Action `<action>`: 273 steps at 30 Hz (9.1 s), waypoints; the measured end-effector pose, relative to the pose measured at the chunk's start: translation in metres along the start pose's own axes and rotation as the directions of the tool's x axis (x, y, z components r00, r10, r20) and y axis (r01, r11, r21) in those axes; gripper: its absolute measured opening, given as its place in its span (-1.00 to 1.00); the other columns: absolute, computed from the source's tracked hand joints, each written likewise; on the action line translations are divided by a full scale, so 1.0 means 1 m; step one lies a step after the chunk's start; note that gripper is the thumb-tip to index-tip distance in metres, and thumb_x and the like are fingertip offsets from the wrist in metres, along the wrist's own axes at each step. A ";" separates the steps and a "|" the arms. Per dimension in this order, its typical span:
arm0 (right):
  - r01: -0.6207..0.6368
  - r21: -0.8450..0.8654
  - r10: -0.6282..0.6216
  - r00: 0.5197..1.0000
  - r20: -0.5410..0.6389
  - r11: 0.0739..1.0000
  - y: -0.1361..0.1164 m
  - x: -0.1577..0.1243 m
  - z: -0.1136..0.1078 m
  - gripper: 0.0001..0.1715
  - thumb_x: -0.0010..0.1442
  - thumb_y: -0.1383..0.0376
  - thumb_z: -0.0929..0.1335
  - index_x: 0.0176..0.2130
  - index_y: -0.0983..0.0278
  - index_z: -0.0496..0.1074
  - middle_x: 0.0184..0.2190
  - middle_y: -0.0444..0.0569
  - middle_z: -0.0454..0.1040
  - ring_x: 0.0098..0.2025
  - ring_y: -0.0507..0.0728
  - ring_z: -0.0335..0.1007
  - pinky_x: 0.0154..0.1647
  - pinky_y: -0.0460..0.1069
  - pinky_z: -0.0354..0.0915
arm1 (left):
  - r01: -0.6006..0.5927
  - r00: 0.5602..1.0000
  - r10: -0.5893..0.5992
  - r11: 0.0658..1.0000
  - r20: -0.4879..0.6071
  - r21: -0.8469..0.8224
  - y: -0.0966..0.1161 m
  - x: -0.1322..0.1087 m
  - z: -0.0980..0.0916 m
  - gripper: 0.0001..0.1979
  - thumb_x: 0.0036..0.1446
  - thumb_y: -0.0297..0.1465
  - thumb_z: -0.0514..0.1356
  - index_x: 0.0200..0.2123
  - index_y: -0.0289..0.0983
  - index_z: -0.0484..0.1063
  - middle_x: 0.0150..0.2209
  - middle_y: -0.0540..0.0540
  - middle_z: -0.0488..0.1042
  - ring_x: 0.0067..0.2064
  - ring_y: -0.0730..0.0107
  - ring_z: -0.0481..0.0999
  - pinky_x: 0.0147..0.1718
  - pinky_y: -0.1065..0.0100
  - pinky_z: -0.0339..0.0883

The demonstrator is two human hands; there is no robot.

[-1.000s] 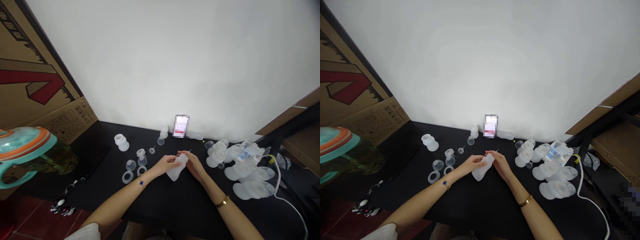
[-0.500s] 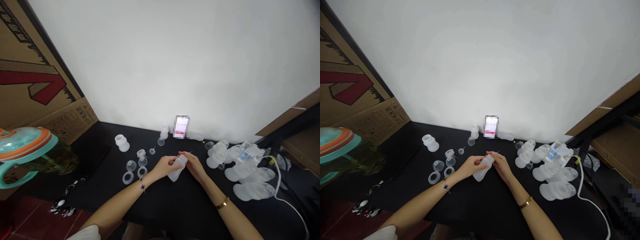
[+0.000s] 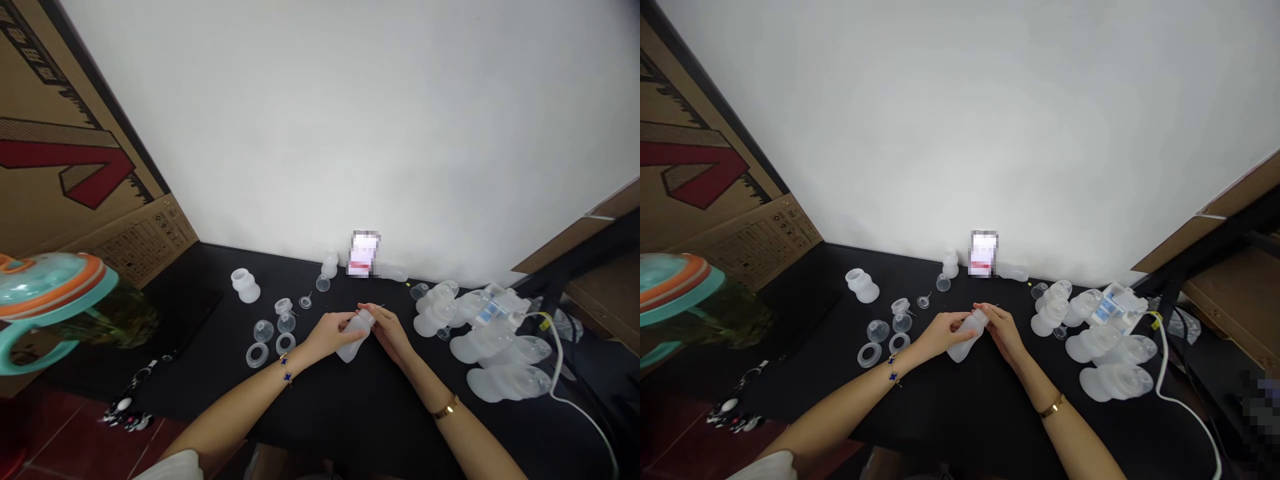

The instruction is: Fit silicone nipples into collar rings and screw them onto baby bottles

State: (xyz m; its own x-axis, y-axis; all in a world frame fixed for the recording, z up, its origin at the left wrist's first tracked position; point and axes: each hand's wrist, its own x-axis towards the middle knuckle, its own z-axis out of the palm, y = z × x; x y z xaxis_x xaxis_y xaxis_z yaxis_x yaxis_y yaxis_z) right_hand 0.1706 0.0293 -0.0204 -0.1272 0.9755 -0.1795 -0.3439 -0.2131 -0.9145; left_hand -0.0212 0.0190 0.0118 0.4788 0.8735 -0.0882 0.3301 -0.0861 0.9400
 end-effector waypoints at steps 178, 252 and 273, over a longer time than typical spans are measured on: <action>0.065 -0.210 -0.028 0.984 0.175 0.976 0.001 -0.007 0.006 -0.48 0.11 0.01 0.51 0.00 0.19 0.55 -0.06 0.03 0.61 0.00 0.32 0.50 0.08 0.18 0.33 | -0.080 0.831 0.420 0.738 -0.364 0.671 -0.036 0.016 -0.032 -0.66 0.33 -0.50 0.04 0.11 -0.20 0.40 0.11 -0.19 0.51 0.17 0.14 0.47 0.30 -0.10 0.10; -0.042 -0.104 0.043 0.999 0.008 0.994 -0.001 -0.005 0.003 -0.43 0.05 0.02 0.53 -0.01 0.23 0.55 -0.26 -0.01 0.59 -0.41 0.12 0.48 -0.52 -0.05 0.33 | -0.231 0.834 0.458 0.797 -0.308 0.558 -0.014 0.002 -0.029 -0.44 0.32 -0.21 0.13 0.34 -0.10 0.15 0.37 -0.21 0.17 0.06 0.19 0.55 -0.09 0.20 0.53; -0.018 -0.130 0.021 0.999 0.027 0.991 -0.002 -0.004 0.004 -0.49 0.11 -0.04 0.48 -0.08 0.24 0.60 -0.36 0.00 0.57 -0.45 0.13 0.45 -0.60 -0.06 0.26 | -0.211 0.850 0.480 0.690 -0.219 0.692 -0.011 0.000 -0.028 -0.38 0.18 -0.40 0.16 0.31 -0.16 0.16 0.39 -0.29 0.10 0.04 0.11 0.56 -0.20 0.17 0.56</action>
State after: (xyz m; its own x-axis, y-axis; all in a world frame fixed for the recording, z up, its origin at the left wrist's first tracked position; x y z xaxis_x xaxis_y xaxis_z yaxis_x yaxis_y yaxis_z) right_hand 0.1680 0.0251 -0.0165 -0.1592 0.9689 -0.1893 -0.2174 -0.2214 -0.9506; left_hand -0.0477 0.0329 0.0102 0.3867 0.8060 0.4481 0.6901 -0.5752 0.4392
